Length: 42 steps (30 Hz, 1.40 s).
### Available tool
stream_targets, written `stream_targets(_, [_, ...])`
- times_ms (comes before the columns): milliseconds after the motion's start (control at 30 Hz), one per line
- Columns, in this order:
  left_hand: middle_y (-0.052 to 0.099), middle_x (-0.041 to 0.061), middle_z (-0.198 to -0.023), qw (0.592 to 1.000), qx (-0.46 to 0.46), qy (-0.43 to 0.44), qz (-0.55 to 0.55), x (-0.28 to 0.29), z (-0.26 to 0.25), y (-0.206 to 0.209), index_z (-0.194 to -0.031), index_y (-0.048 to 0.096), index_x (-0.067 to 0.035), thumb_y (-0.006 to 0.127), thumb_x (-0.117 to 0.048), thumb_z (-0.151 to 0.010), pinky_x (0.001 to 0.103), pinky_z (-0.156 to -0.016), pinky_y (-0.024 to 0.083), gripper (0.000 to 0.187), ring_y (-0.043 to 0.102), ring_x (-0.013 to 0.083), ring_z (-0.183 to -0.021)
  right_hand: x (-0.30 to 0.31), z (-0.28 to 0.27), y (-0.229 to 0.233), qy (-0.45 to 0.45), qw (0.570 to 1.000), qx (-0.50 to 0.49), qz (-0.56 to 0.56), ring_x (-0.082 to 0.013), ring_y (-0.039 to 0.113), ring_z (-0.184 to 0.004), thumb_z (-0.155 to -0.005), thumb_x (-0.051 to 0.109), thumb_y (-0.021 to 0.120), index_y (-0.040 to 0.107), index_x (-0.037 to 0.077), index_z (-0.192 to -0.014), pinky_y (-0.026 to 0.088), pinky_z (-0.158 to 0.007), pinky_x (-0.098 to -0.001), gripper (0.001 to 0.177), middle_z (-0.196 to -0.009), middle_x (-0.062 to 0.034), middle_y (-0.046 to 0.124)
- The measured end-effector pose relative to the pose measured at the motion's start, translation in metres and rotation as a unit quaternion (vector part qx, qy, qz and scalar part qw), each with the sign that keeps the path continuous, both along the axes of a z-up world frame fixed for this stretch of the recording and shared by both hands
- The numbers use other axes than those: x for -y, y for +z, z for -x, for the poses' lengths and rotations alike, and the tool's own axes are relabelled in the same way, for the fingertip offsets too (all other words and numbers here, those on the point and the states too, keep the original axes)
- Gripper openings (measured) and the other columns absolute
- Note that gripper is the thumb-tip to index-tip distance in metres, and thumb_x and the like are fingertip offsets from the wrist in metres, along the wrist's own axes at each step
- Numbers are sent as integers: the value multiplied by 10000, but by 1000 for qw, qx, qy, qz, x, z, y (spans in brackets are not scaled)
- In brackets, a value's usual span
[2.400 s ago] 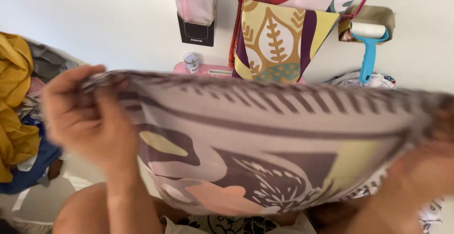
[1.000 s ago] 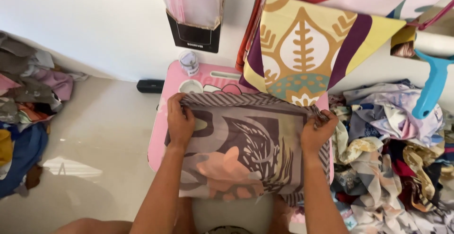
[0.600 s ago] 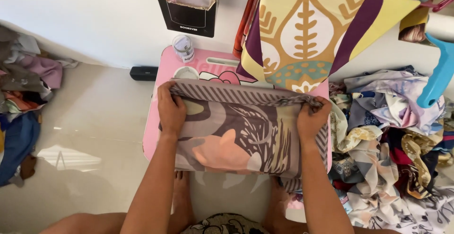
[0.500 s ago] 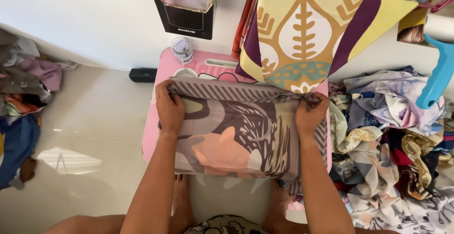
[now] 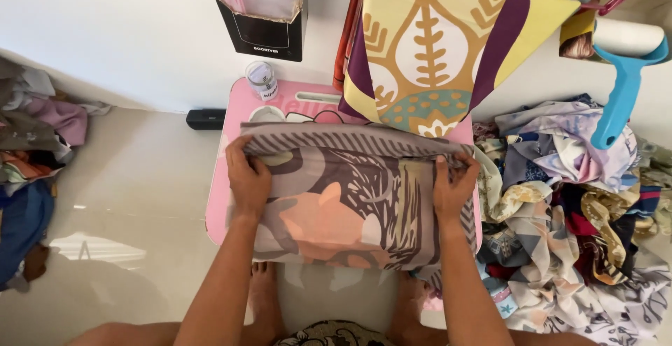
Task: The person picks up a patterned cloth from a pile, spreads it out on a small table, folds it, and then uses a lint roller to clean the surface.
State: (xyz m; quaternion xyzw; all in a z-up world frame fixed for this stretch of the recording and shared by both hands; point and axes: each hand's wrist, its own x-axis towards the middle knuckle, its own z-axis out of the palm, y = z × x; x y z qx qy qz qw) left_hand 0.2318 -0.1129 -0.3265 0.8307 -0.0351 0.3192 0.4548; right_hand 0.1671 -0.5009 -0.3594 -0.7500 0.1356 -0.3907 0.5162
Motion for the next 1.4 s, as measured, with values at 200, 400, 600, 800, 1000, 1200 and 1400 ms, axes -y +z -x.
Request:
stream_targets(200, [548,145,-1187,1000,1,-18,-6,-8,-21,-11,-1262,569,-31,470,144,-774,461,-1020,505,528,594,391,-1182,0,-16,10,13,998,-55,16,-239,588,-1038,-1066,272,721,438,6,-1259,512,-917,-389,433,-1178,-161,489])
stream_targets(400, [572,224,-1124,999,9,-38,33,-6,-36,-6,-1220,589,15,545,125,-738,477,-892,564,497,616,472,-1077,7,-34,9,19,998,-56,-20,-184,548,-917,-1063,286,731,468,23,-1231,499,-852,-398,408,-1121,-140,495])
stream_targets(600, [635,205,-1031,980,4,-73,184,-20,-24,14,-1159,653,39,618,39,-946,384,-768,614,215,695,387,-917,28,-22,39,-2,985,-29,-171,-120,582,-888,-1039,287,735,546,114,-1009,557,-883,-337,258,-976,-48,573])
stream_targets(800, [738,117,-956,963,-96,-32,248,-45,2,48,-1054,759,-46,722,8,-898,290,-648,598,169,721,137,-783,35,32,76,15,982,3,-189,-251,634,-1047,-1089,152,701,578,43,-989,619,-870,-497,192,-978,-105,538])
stream_targets(1000, [742,135,-992,924,-230,-14,305,-60,47,16,-995,774,-83,673,27,-826,299,-709,607,225,741,181,-853,30,73,59,-24,959,-26,-280,-210,649,-935,-983,112,767,610,68,-902,552,-698,-415,181,-933,-90,601])
stream_targets(1200, [734,163,-1058,925,-244,0,290,-58,65,15,-1057,783,-79,664,55,-819,335,-787,597,298,752,225,-904,44,78,32,-25,974,-127,-185,-151,612,-813,-936,56,774,685,50,-940,513,-644,-320,89,-912,-98,680])
stream_targets(1400, [751,115,-1048,935,-196,-18,295,-55,76,69,-1064,780,-84,585,93,-822,267,-778,584,358,729,151,-879,29,94,92,-20,979,-50,-195,-83,622,-801,-928,39,763,665,95,-935,526,-664,-240,113,-904,-18,671])
